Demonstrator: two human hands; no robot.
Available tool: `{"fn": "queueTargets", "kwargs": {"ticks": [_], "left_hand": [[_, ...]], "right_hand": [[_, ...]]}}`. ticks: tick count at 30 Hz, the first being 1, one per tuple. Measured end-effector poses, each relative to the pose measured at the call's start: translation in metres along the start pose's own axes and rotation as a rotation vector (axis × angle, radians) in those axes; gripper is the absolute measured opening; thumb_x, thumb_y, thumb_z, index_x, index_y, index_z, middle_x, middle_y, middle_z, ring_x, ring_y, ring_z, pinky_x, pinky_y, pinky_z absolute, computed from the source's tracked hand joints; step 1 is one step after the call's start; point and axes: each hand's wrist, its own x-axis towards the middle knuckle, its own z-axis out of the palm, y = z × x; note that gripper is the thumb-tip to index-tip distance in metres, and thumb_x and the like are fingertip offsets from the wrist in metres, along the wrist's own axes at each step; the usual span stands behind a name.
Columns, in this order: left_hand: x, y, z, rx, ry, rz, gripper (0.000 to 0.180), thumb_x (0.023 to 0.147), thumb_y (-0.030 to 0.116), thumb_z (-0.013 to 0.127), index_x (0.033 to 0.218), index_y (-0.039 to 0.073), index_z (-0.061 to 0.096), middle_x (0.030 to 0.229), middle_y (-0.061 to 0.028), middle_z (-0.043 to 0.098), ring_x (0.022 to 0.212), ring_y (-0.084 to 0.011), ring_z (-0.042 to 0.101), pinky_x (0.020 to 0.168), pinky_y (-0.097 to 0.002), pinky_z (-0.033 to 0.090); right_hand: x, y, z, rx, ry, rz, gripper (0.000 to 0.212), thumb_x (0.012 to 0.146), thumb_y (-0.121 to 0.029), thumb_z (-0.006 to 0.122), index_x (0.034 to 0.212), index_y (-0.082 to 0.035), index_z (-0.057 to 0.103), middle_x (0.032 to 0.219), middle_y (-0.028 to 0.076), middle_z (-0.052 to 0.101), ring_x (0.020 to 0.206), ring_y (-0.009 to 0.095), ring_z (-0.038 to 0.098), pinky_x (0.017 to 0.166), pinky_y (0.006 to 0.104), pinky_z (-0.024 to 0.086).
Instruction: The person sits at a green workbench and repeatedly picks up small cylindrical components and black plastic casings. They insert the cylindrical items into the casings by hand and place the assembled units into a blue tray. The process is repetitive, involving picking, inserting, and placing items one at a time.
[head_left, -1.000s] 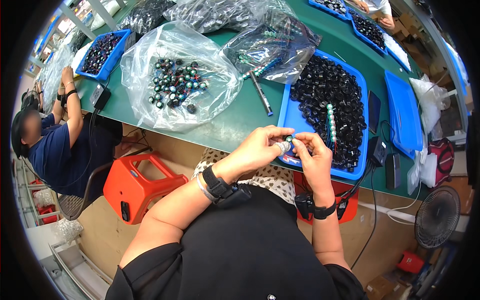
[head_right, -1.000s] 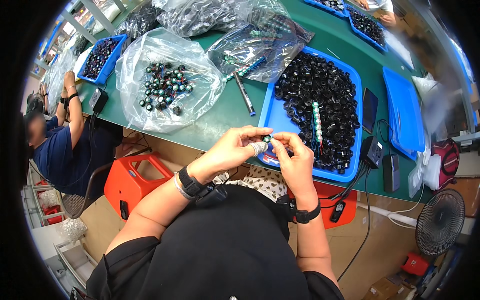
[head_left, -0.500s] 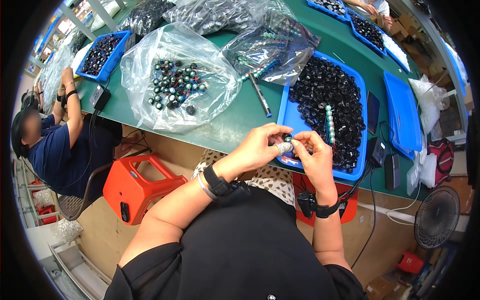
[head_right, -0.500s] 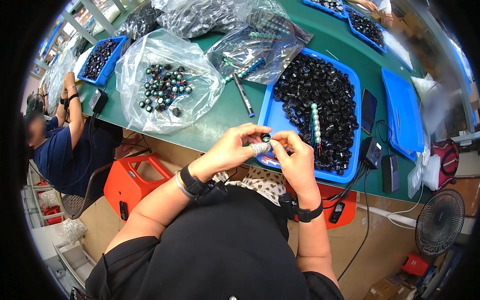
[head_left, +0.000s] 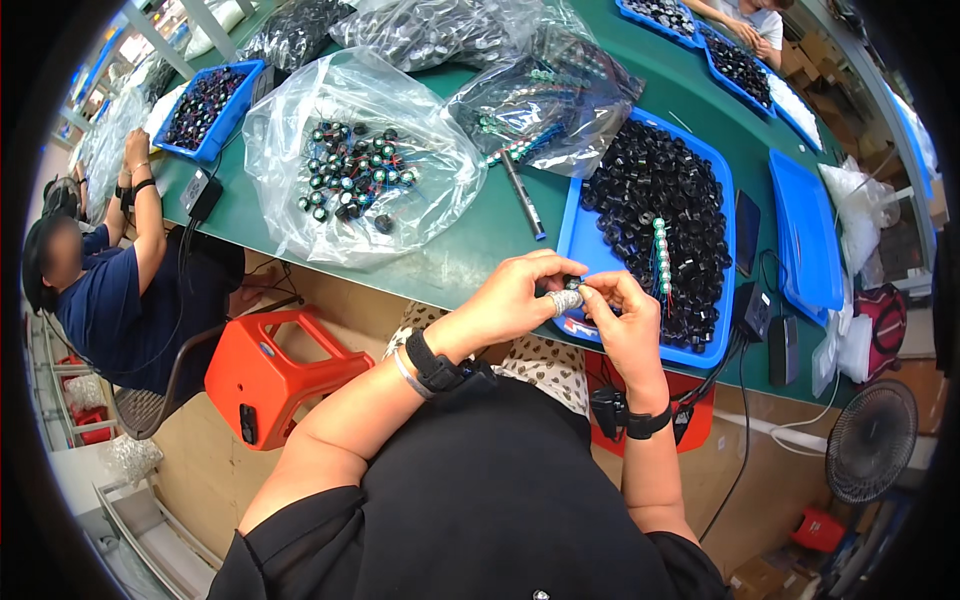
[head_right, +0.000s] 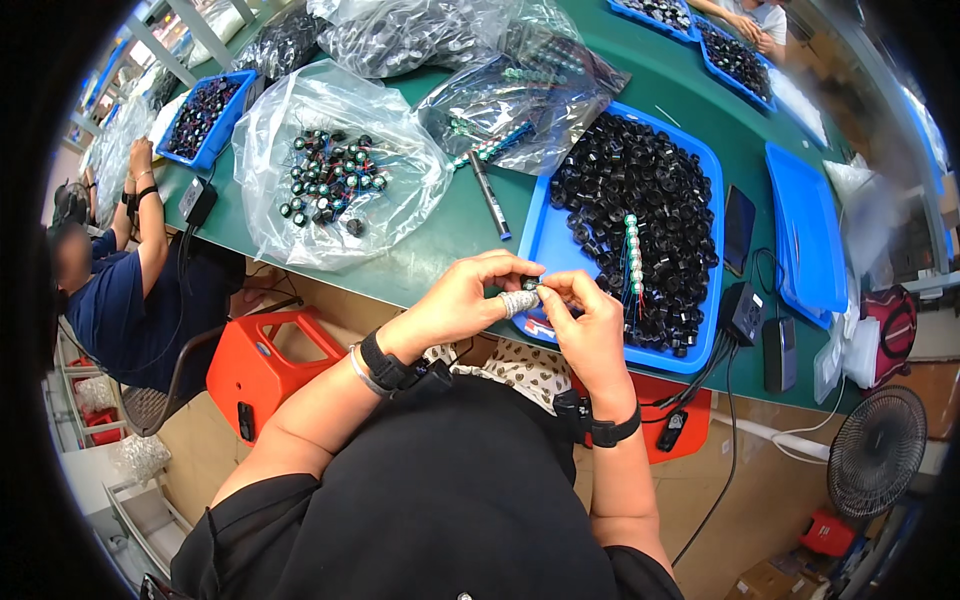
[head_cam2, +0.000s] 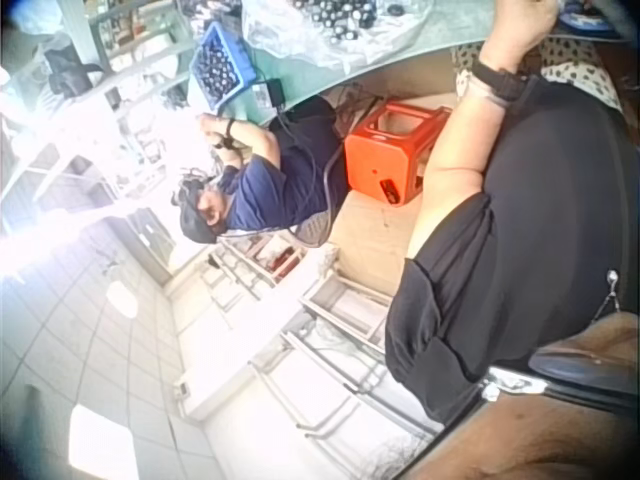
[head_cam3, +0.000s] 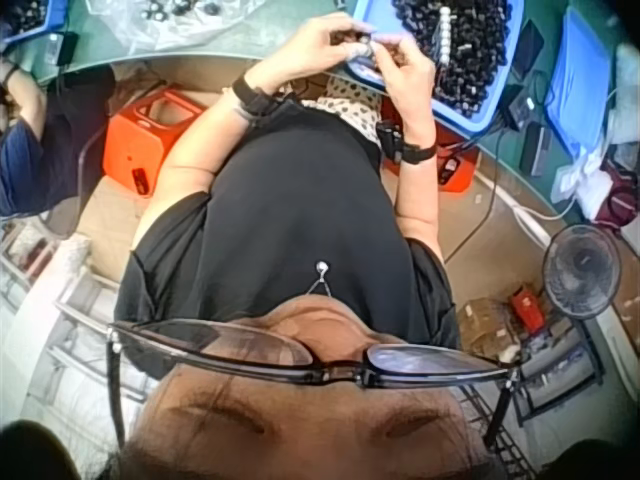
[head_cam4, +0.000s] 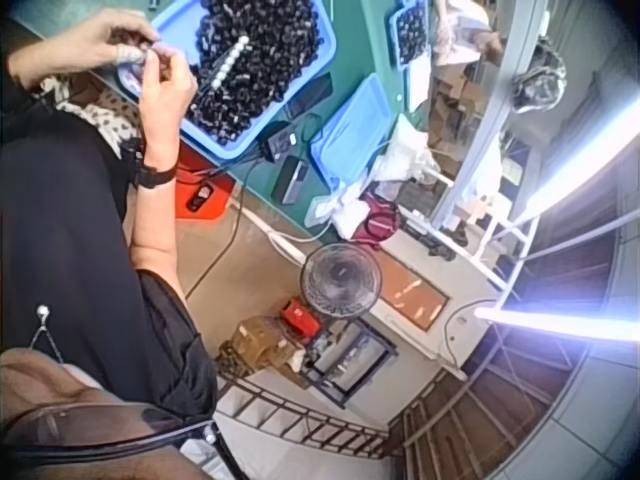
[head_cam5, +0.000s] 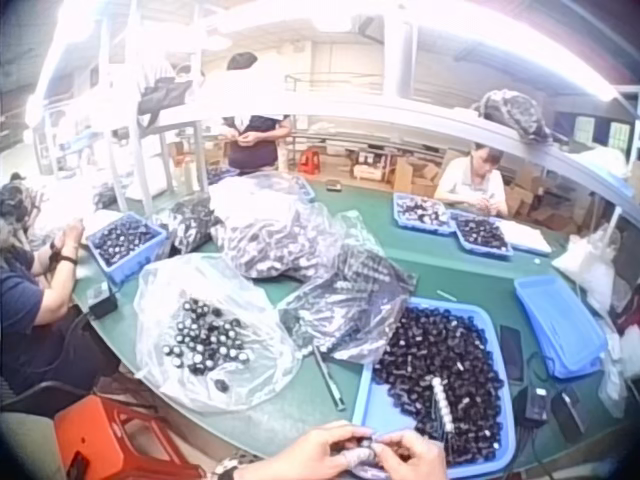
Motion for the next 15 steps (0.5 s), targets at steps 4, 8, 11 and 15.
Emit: {"fn": "queueTargets", "kwargs": {"ticks": [4, 8, 11, 15], "left_hand": [[0.000, -0.006, 0.004, -0.277, 0.049, -0.163, 0.028, 0.087, 0.009, 0.068, 0.113, 0.000, 0.064, 0.101, -0.0066, 0.066, 0.089, -0.0103, 0.060, 0.080, -0.0279, 0.051], [0.000, -0.008, 0.007, -0.167, 0.119, -0.169, 0.028, 0.086, 0.006, 0.066, 0.112, -0.002, 0.063, 0.103, -0.0113, 0.067, 0.088, -0.0140, 0.064, 0.079, -0.0294, 0.052], [-0.003, -0.008, 0.012, 0.125, 0.201, 0.098, 0.027, 0.082, -0.001, 0.063, 0.109, -0.003, 0.062, 0.096, -0.0149, 0.067, 0.084, -0.0230, 0.066, 0.074, -0.0329, 0.052], [-0.010, -0.006, 0.019, 0.349, 0.309, 0.267, 0.029, 0.074, -0.009, 0.056, 0.102, -0.003, 0.061, 0.090, -0.0168, 0.063, 0.087, -0.0333, 0.063, 0.074, -0.0377, 0.051]], "right_hand": [[0.000, 0.004, 0.003, -0.041, 0.029, -0.041, 0.010, 0.085, -0.001, 0.066, 0.094, 0.002, 0.064, 0.078, 0.007, 0.067, 0.071, 0.010, 0.064, 0.066, 0.0251, 0.051], [0.001, -0.002, 0.007, 0.043, -0.007, 0.068, 0.014, 0.087, -0.001, 0.063, 0.101, 0.004, 0.064, 0.079, 0.008, 0.067, 0.072, 0.011, 0.065, 0.065, 0.0247, 0.053], [-0.004, -0.002, 0.012, 0.153, 0.008, 0.172, 0.016, 0.089, 0.000, 0.060, 0.104, 0.005, 0.064, 0.081, 0.009, 0.067, 0.071, 0.011, 0.065, 0.062, 0.0245, 0.055], [-0.011, -0.008, 0.022, 0.088, 0.105, 0.163, 0.015, 0.090, 0.001, 0.059, 0.102, 0.007, 0.064, 0.083, 0.010, 0.067, 0.066, 0.011, 0.065, 0.059, 0.0250, 0.056]]}}
